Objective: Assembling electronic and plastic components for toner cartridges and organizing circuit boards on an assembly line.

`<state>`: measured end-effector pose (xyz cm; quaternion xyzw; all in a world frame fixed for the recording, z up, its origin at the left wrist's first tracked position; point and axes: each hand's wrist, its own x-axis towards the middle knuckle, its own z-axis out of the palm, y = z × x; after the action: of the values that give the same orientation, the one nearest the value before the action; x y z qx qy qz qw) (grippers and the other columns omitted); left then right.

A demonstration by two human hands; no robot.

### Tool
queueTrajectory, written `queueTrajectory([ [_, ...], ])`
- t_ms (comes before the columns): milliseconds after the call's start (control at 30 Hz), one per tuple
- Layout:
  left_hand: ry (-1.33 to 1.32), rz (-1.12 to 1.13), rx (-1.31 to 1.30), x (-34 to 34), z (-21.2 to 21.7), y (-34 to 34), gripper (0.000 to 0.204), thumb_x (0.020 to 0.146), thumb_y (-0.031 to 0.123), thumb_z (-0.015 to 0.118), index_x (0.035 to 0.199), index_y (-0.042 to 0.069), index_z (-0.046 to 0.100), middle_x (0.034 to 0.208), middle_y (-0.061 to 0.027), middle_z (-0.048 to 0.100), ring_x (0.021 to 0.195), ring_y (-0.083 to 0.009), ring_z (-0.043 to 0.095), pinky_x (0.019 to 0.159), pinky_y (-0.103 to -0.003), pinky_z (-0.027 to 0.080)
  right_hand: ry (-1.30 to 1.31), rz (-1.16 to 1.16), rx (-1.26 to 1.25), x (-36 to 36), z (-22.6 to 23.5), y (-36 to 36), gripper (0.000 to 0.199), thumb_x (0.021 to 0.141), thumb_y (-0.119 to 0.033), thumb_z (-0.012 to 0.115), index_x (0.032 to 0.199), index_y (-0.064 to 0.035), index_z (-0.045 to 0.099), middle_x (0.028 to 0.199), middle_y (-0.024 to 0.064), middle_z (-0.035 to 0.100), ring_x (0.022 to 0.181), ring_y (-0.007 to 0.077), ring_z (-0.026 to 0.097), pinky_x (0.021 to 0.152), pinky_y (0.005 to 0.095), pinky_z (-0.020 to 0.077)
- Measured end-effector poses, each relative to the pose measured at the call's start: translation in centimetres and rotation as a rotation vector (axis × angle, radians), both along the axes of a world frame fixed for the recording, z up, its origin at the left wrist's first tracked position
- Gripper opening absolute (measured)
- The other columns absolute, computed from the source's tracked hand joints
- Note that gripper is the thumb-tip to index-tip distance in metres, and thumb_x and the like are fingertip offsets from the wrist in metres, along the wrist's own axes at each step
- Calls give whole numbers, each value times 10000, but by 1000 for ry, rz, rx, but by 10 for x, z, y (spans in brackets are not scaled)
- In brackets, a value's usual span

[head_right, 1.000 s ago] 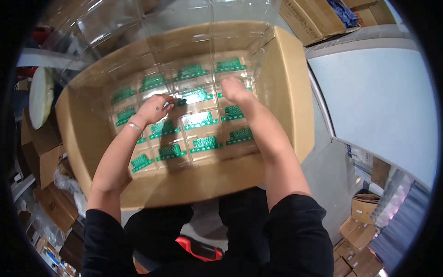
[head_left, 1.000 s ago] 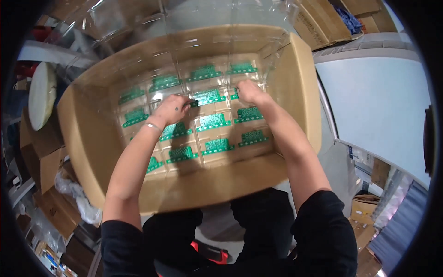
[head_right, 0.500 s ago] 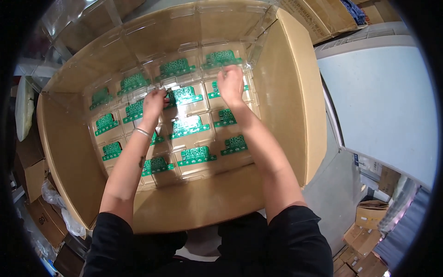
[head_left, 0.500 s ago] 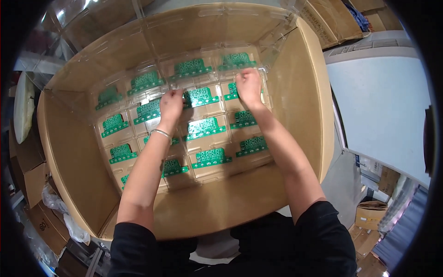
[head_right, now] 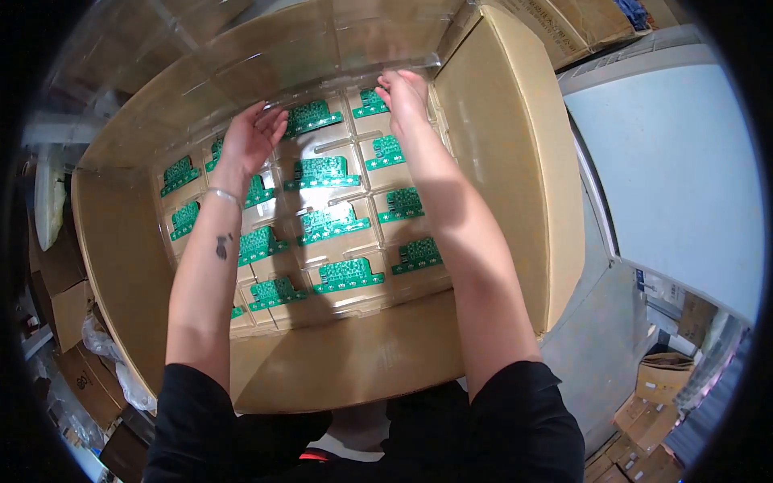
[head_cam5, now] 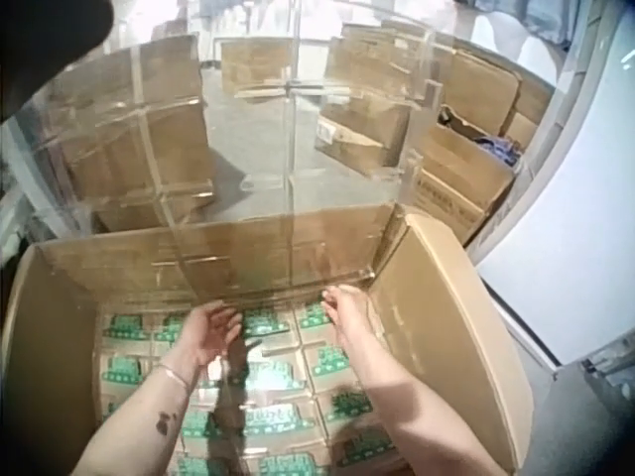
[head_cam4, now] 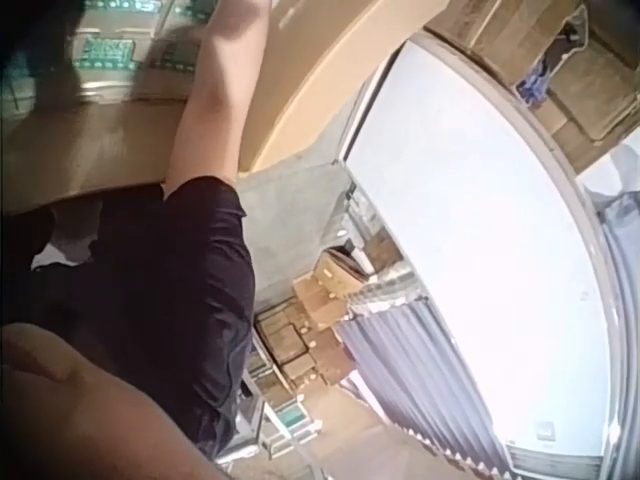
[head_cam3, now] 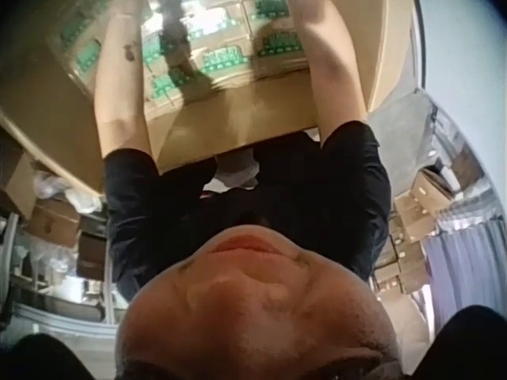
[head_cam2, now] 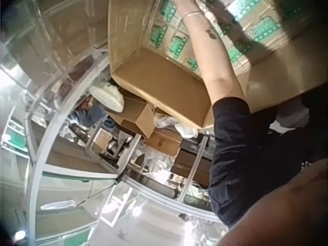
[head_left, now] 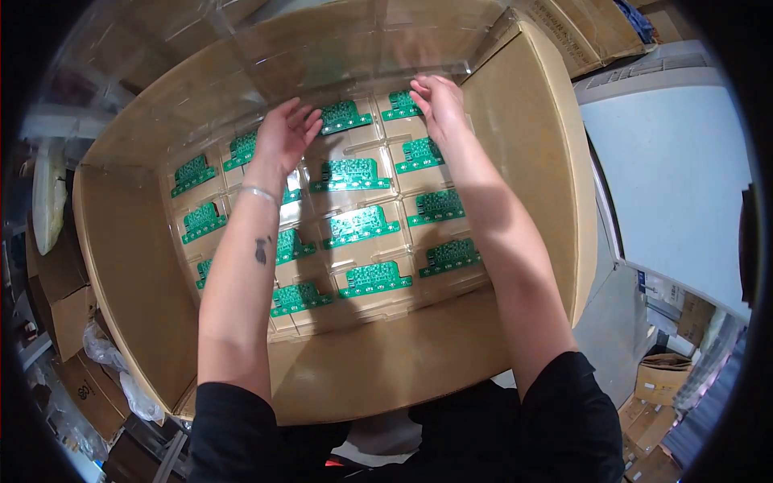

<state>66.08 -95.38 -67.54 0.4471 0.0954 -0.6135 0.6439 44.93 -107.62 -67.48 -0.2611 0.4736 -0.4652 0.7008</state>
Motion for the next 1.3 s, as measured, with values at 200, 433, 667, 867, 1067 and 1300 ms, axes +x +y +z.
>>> queueTrajectory([
  [200, -1016, -596, 242, 10, -30, -11, 405, 820, 275, 557, 1192, 118, 523, 1122, -99, 569, 942, -234, 547, 785, -364, 475, 1288, 799, -592, -3, -2, -28, 443, 713, -109, 600, 1145, -43, 535, 1224, 158, 493, 1126, 305, 473, 932, 353, 401],
  [433, -1991, -951, 90, -8, -29, -12, 384, 736, 280, 643, 1059, 86, 569, 1079, -160, 545, 1030, -347, 506, 900, -401, 411, 1613, 1158, -973, -9, -1, -25, 495, 734, -175, 637, 1191, -62, 486, 1296, 156, 404, 1184, 302, 403, 999, 352, 338],
  [667, -1851, -1279, 162, -22, -4, -28, 385, 725, 191, 661, 1073, 79, 541, 1075, -171, 551, 1054, -333, 497, 895, -421, 402, 1666, 1186, -961, -25, -9, -37, 454, 748, -238, 649, 1165, -105, 526, 1267, 118, 461, 1181, 258, 418, 1002, 349, 325],
  [867, -1716, -1305, -289, -25, 24, -5, 334, 786, 131, 597, 1095, 36, 516, 1057, -185, 561, 1023, -333, 521, 872, -408, 412, 1586, 1234, -889, -32, 24, -40, 346, 742, -221, 655, 1071, -124, 609, 1161, 123, 545, 1123, 265, 470, 957, 351, 363],
  [1067, -1847, -1294, -366, -39, -11, 33, 293, 719, 77, 627, 978, 15, 503, 951, -186, 540, 928, -356, 537, 827, -409, 432, 1395, 1623, -867, -30, 39, -7, 324, 703, -123, 664, 1009, -46, 587, 971, 143, 601, 999, 281, 542, 849, 351, 435],
  [1300, -1754, -1481, -184, -53, 11, 45, 306, 730, 69, 604, 990, 12, 452, 956, -205, 540, 911, -382, 530, 782, -431, 438, 1525, 1237, -1177, -67, 10, 28, 241, 674, -40, 594, 914, -55, 586, 1029, 102, 571, 1056, 265, 464, 886, 364, 387],
])
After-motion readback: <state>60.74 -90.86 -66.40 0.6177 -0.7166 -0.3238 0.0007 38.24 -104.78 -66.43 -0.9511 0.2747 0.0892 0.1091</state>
